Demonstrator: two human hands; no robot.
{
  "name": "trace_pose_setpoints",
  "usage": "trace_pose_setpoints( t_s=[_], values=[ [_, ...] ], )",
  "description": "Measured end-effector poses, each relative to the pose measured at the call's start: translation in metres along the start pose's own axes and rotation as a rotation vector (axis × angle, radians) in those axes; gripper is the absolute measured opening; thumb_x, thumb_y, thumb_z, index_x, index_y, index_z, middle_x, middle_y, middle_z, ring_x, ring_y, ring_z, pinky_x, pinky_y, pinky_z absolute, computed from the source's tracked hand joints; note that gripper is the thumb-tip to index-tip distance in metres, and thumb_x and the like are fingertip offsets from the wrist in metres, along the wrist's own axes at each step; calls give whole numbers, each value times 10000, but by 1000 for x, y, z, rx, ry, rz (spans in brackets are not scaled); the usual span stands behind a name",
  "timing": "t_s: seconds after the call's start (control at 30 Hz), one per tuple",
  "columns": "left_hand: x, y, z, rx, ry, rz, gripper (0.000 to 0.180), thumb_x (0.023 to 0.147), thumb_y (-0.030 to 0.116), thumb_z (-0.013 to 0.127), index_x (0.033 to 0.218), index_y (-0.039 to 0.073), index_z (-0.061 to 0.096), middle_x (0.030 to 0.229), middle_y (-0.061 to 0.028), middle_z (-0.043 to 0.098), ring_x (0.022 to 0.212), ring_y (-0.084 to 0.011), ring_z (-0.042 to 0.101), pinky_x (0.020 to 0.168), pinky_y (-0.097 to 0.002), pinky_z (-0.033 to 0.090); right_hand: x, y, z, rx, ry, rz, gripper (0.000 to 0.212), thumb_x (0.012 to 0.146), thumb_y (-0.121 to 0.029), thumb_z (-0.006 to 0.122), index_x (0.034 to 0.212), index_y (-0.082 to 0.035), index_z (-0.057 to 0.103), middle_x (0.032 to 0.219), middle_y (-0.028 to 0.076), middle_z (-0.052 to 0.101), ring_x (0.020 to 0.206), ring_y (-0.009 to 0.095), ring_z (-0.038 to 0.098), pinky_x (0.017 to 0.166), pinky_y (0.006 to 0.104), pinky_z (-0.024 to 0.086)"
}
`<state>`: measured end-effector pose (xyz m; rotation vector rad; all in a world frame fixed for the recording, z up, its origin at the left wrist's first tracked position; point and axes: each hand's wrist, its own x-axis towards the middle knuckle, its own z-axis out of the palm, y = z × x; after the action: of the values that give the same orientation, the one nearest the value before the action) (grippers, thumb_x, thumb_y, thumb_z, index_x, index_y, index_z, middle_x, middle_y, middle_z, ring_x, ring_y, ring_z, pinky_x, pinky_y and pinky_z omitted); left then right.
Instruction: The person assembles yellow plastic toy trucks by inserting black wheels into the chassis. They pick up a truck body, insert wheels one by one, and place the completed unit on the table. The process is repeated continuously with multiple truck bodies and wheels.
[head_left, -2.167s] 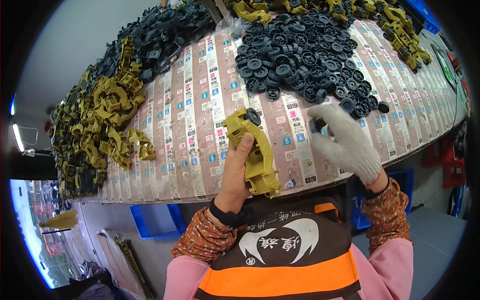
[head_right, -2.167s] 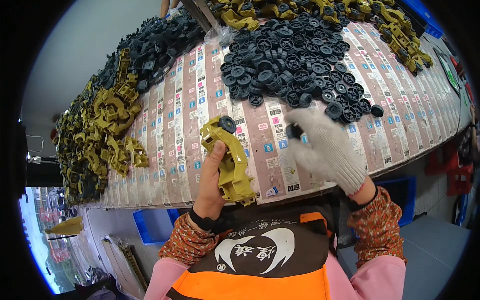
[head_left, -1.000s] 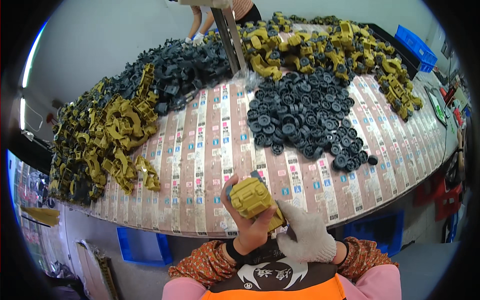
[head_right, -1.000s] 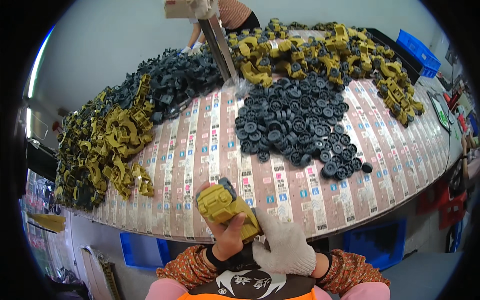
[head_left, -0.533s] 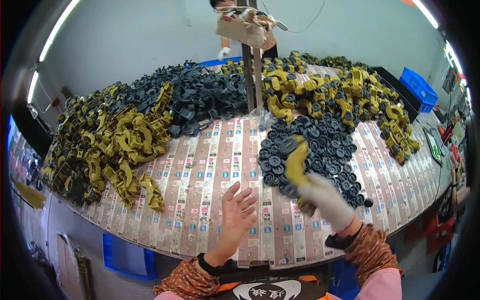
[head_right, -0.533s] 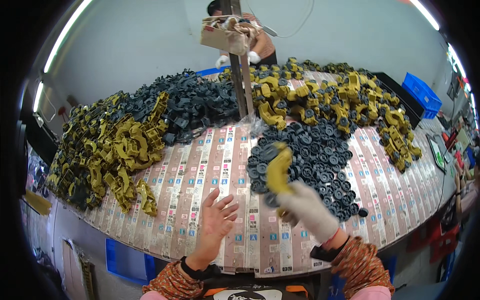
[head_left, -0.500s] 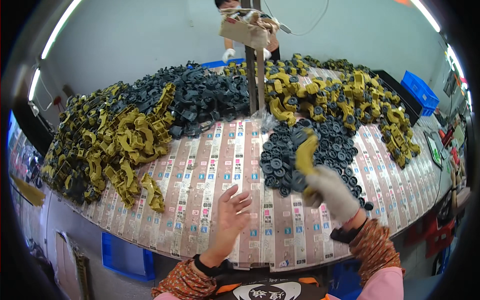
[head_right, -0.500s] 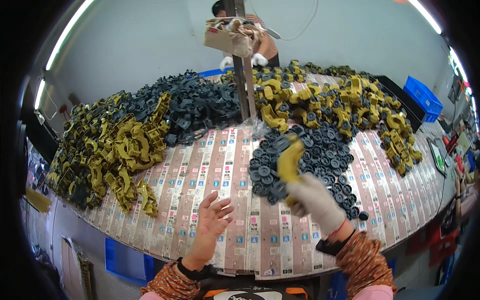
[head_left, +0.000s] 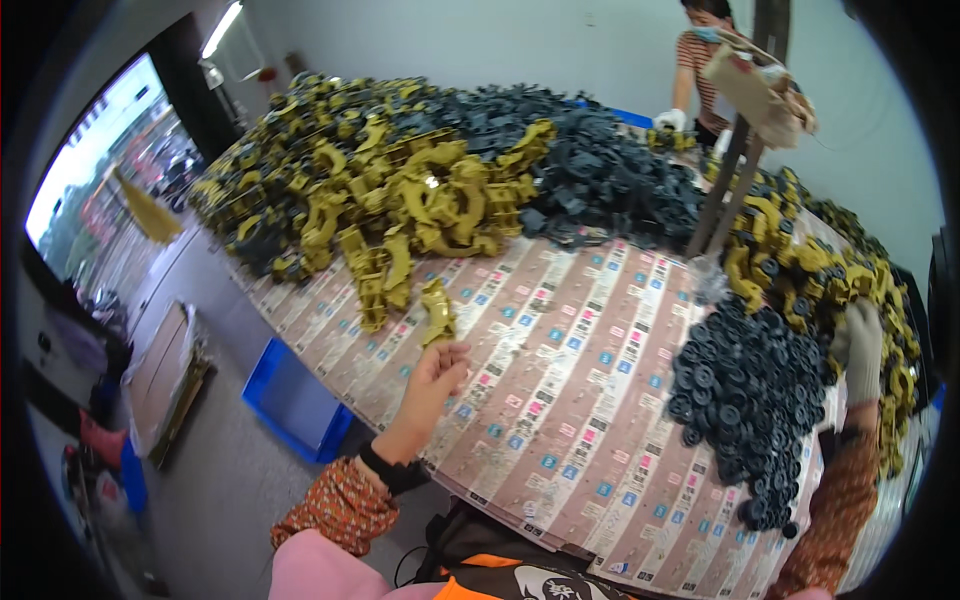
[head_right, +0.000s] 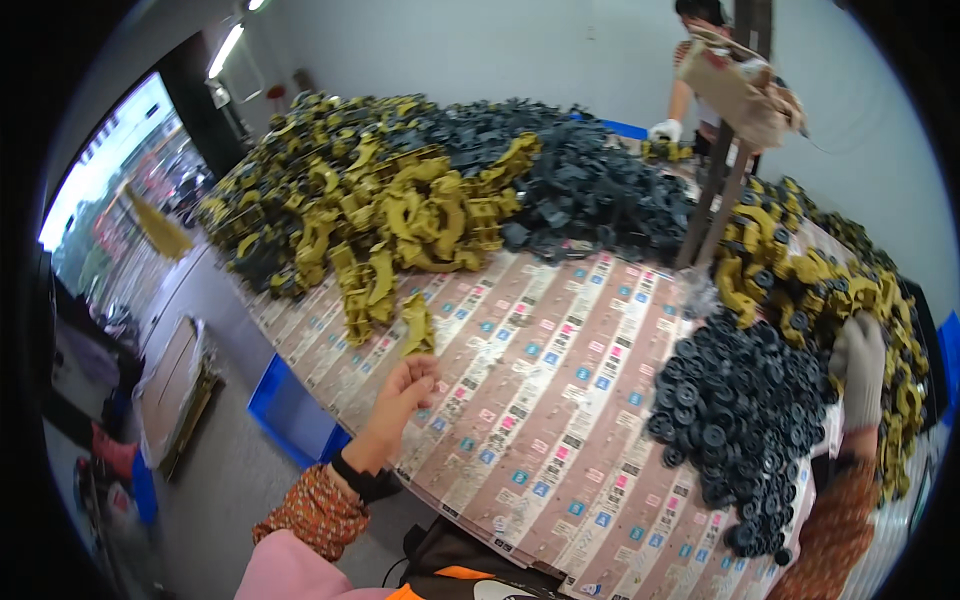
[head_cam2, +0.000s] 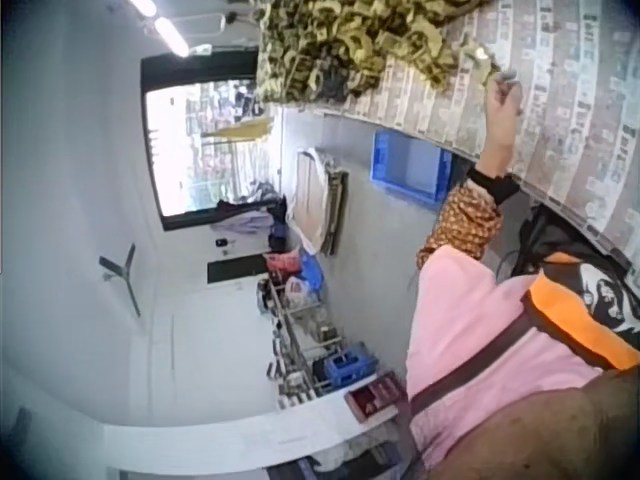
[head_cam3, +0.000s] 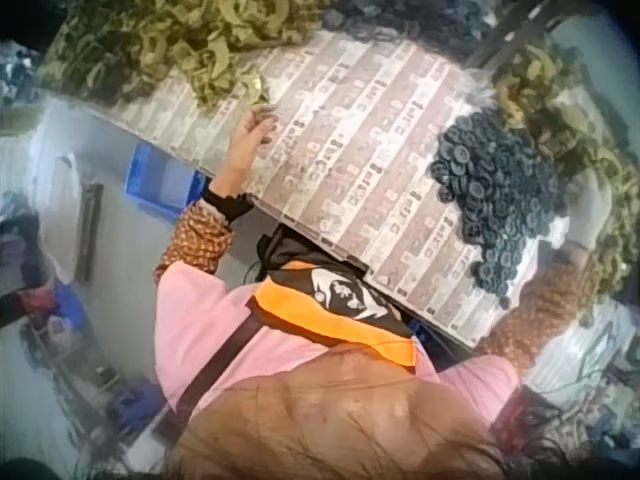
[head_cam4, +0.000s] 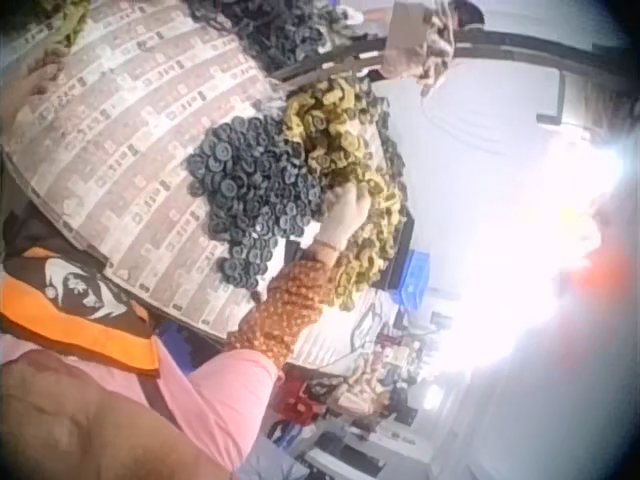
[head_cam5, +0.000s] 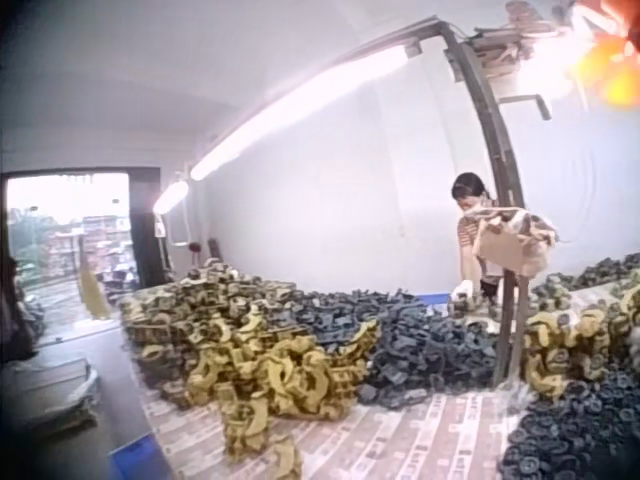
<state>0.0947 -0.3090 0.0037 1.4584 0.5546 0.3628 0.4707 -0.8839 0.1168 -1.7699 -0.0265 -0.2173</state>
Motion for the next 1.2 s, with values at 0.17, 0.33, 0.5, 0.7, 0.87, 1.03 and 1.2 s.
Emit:
trace_pose_setpoints(
  t_s=[0.17, 0.33, 0.5, 0.7, 0.87, 1.03, 1.2],
  values=[
    [72, -7, -73, 76, 358, 331, 290, 1014, 59, 650, 1301, 47, 615, 1039, 2, 622, 932, -74, 563, 824, -259, 479, -172, 2, 64, -602, -365, -262, 380, 936, -7, 602, 1313, 30, 632, 1207, 157, 689, 1072, 265, 669, 968, 377, 532],
    [163, -22, -173, 677, 790, 534, 475, 1027, 258, 683, 1428, 60, 526, 1282, -143, 596, 1154, -275, 577, 1024, -402, 455, -315, -1, 79, -711, -760, -328, 582, 951, -126, 753, 1509, -120, 589, 1519, 209, 582, 1376, 325, 589, 1077, 426, 518],
    [223, -1, -216, 585, 676, 317, 745, 1030, 478, 676, 1620, 125, 388, 1561, -264, 416, 1426, -450, 413, 1208, -528, 286, -379, -1, 107, -836, -669, -539, 397, 968, -107, 693, 1343, 15, 646, 1368, 277, 634, 1243, 470, 622, 1036, 501, 528],
    [278, 8, -159, 481, 179, 260, 871, 955, 622, 695, 1599, 78, 473, 1593, -262, 500, 1484, -416, 465, 1224, -488, 361, -390, 10, 117, -907, -550, -621, 371, 975, -126, 659, 1318, 15, 660, 1340, 284, 642, 1208, 483, 618, 1033, 550, 509],
    [266, 21, -121, 619, 149, 106, 1030, 843, 661, 782, 1644, 130, 410, 1641, -342, 274, 1506, -488, 358, 1221, -508, 360, -389, 9, 120, -970, -545, -569, 390, 954, -129, 668, 1326, -13, 666, 1290, 274, 662, 1154, 481, 616, 991, 556, 511],
    [230, 7, -100, 846, 41, 96, 850, 800, 698, 780, 1498, 243, 609, 1660, -326, 208, 1462, -540, 374, 1241, -624, 267, -381, 1, 131, -954, -561, -524, 389, 951, -106, 661, 1333, -29, 665, 1242, 258, 672, 1116, 477, 616, 957, 555, 516],
    [157, 23, -18, 950, -171, 118, 621, 818, 608, 769, 1365, 326, 686, 1535, -286, 446, 1444, -548, 401, 1195, -642, 327, -378, -8, 135, -962, -553, -528, 388, 948, -96, 664, 1330, -32, 665, 1214, 237, 680, 1083, 471, 627, 945, 545, 520]
  ],
)
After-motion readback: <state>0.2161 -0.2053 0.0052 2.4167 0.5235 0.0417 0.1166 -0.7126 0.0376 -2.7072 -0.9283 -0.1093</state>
